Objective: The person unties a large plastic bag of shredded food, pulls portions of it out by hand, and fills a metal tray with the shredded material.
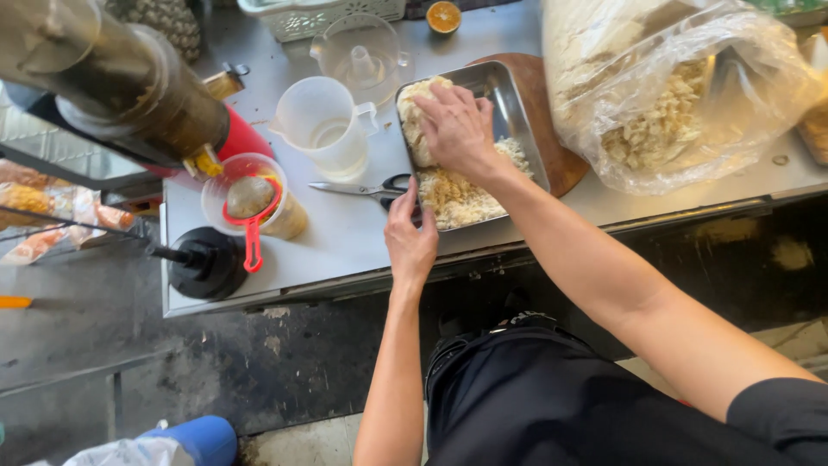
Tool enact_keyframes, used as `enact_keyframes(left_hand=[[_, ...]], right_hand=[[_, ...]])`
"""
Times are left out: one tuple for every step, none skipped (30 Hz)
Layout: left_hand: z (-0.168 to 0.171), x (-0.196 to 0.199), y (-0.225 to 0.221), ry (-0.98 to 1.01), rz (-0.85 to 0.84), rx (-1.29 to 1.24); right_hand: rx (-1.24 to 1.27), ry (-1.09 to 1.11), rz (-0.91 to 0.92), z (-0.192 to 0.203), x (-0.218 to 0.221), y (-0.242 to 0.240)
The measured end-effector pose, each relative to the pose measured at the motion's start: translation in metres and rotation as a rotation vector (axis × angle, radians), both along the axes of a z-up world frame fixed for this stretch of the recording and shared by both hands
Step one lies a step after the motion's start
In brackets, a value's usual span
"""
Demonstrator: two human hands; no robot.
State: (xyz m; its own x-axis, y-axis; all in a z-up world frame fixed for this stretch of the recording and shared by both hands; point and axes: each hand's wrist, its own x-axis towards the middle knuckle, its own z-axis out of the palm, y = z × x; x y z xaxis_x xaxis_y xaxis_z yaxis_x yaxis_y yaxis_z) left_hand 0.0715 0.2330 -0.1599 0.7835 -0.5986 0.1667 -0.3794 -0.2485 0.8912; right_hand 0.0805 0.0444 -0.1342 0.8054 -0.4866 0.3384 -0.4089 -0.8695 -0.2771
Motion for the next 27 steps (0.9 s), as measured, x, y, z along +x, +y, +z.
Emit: enact_keyframes(left_hand=[[0.0, 0.001, 0.0, 0.011, 0.011, -0.001], [-0.001, 0.001, 0.0, 0.024, 0.021, 0.0], [-0.002, 0.001, -0.002, 0.027, -0.001, -0.006], [-0.003, 0.0, -0.003, 0.007, 0.026, -0.004], [-0.004, 0.0, -0.003, -0.013, 0.053, -0.002], [0.002, -0.003, -0.006, -0.013, 0.033, -0.006], [0.007, -0.005, -0.009, -0.074, 0.088, 0.016], [0.012, -0.009, -0.01, -0.133, 0.147, 0.037], [0.024, -0.015, -0.017, -0.13, 0.132, 0.033], [0.036, -0.02, -0.021, -0.184, 0.147, 0.006], [0.048, -0.025, -0.025, -0.238, 0.162, -0.021], [0.048, -0.033, -0.033, -0.235, 0.162, -0.019], [0.049, -0.041, -0.041, -0.192, 0.094, -0.077], [0.051, -0.047, -0.048, -0.153, 0.032, -0.136], [0.05, -0.056, -0.056, -0.154, 0.038, -0.134], [0.049, -0.066, -0.065, -0.09, -0.064, -0.147], [0.049, -0.076, -0.074, -0.028, -0.167, -0.16], [0.052, -0.084, -0.084, -0.032, -0.16, -0.158], [0.056, -0.093, -0.095, 0.108, -0.242, -0.136], [0.059, -0.102, -0.106, 0.248, -0.328, -0.114], [0.062, -0.105, -0.114, 0.245, -0.324, -0.113], [0.065, -0.111, -0.123, 0.298, -0.316, -0.06], [0.068, -0.116, -0.133, 0.35, -0.307, -0.007], [0.07, -0.117, -0.138, 0.351, -0.316, -0.007], [0.071, -0.118, -0.144, 0.356, -0.293, -0.007], [0.073, -0.118, -0.151, 0.359, -0.27, -0.009], [0.071, -0.117, -0.155, 0.358, -0.279, -0.01]], right_hand=[[0.092, 0.016, -0.019, 0.007, -0.003, 0.002], [0.188, 0.032, -0.038, 0.013, -0.008, 0.005], [0.181, 0.033, -0.061, 0.021, -0.016, 0.004], [0.284, -0.037, -0.009, 0.028, -0.025, 0.004], [0.384, -0.109, 0.044, 0.035, -0.033, 0.005], [0.38, -0.113, 0.024, 0.056, -0.048, 0.006], [0.446, -0.225, 0.076, 0.077, -0.063, 0.008], [0.511, -0.335, 0.133, 0.098, -0.078, 0.011], [0.506, -0.336, 0.117, 0.105, -0.098, 0.004], [0.533, -0.427, 0.198, 0.112, -0.116, -0.002], [0.559, -0.518, 0.279, 0.118, -0.134, -0.007], [0.561, -0.515, 0.277, 0.117, -0.158, -0.015], [0.593, -0.594, 0.252, 0.116, -0.182, -0.022], [0.626, -0.675, 0.233, 0.115, -0.202, -0.03], [0.629, -0.674, 0.238, 0.114, -0.214, -0.035], [0.553, -0.628, 0.062, 0.114, -0.227, -0.041], [0.475, -0.578, -0.112, 0.114, -0.239, -0.046], [0.478, -0.58, -0.105, 0.111, -0.239, -0.056], [0.432, -0.388, -0.223, 0.108, -0.238, -0.066], [0.381, -0.196, -0.34, 0.105, -0.239, -0.076], [0.382, -0.198, -0.336, 0.098, -0.233, -0.086], [0.412, -0.012, -0.463, 0.092, -0.229, -0.098], [0.44, 0.176, -0.587, 0.087, -0.226, -0.11], [0.439, 0.175, -0.596, 0.082, -0.221, -0.113], [0.534, 0.152, -0.597, 0.078, -0.216, -0.117], [0.627, 0.125, -0.596, 0.074, -0.21, -0.122], [0.624, 0.121, -0.605, 0.062, -0.207, -0.124]])
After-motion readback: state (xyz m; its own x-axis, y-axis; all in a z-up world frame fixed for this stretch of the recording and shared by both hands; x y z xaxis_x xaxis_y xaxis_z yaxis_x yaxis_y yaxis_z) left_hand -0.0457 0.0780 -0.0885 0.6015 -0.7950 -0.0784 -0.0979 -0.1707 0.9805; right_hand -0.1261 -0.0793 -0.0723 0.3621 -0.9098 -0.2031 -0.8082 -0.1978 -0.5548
